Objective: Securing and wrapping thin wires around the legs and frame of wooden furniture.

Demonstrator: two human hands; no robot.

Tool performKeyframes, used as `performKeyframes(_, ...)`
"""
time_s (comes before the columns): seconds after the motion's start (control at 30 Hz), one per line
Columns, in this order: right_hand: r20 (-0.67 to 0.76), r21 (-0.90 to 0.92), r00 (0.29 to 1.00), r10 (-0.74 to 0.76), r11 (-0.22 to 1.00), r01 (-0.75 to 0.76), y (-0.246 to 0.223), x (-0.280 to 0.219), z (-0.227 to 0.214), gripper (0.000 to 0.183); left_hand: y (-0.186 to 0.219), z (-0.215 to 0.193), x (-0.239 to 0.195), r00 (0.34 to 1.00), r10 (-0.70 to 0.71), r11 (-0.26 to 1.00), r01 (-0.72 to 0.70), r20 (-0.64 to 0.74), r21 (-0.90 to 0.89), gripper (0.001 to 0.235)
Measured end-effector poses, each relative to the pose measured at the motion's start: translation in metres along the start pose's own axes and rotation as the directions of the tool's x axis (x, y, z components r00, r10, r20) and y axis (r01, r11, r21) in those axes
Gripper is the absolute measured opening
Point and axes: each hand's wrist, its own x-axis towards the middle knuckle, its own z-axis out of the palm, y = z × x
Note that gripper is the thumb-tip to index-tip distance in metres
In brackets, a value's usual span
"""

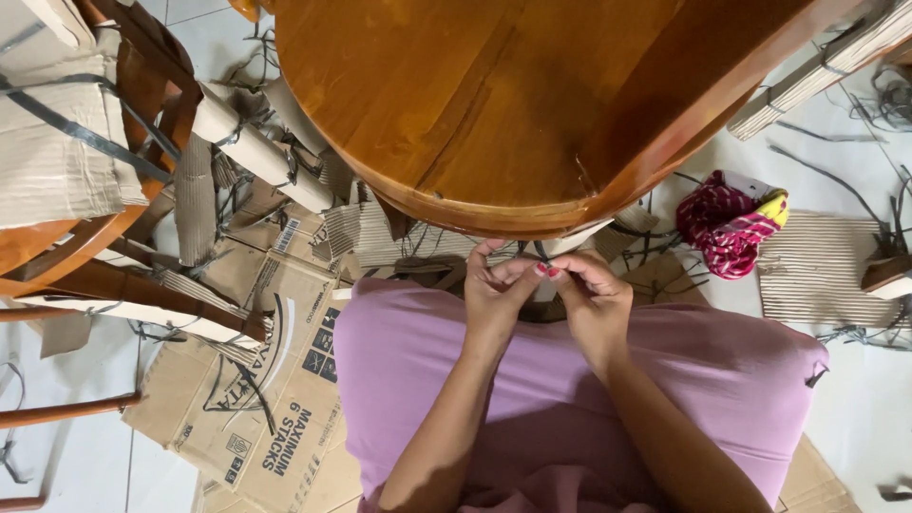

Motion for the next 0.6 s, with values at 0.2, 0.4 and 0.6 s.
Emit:
performKeyframes(0.2,0.016,-0.041,0.998,-0.065,0.997,0.066,0.002,0.002,0.000,0.011,-0.026,0.000,-0.002,0.989,0.138,0.988,-0.133,0.058,-0.083,0.045)
performKeyframes(0.4,0.030,-0.234,0.965,-0.262,0.936,0.262,0.001,0.008,-0.009,0.016,-0.045,0.003,-0.001,0.941,0.336,0.937,-0.339,-0.049,-0.081,0.031)
performKeyframes(0.6,0.008,-0.285,0.929,-0.371,0.890,0.357,0.017,0.016,-0.017,0.017,-0.046,0.004,0.003,0.944,0.310,0.946,-0.318,-0.111,-0.062,0.029)
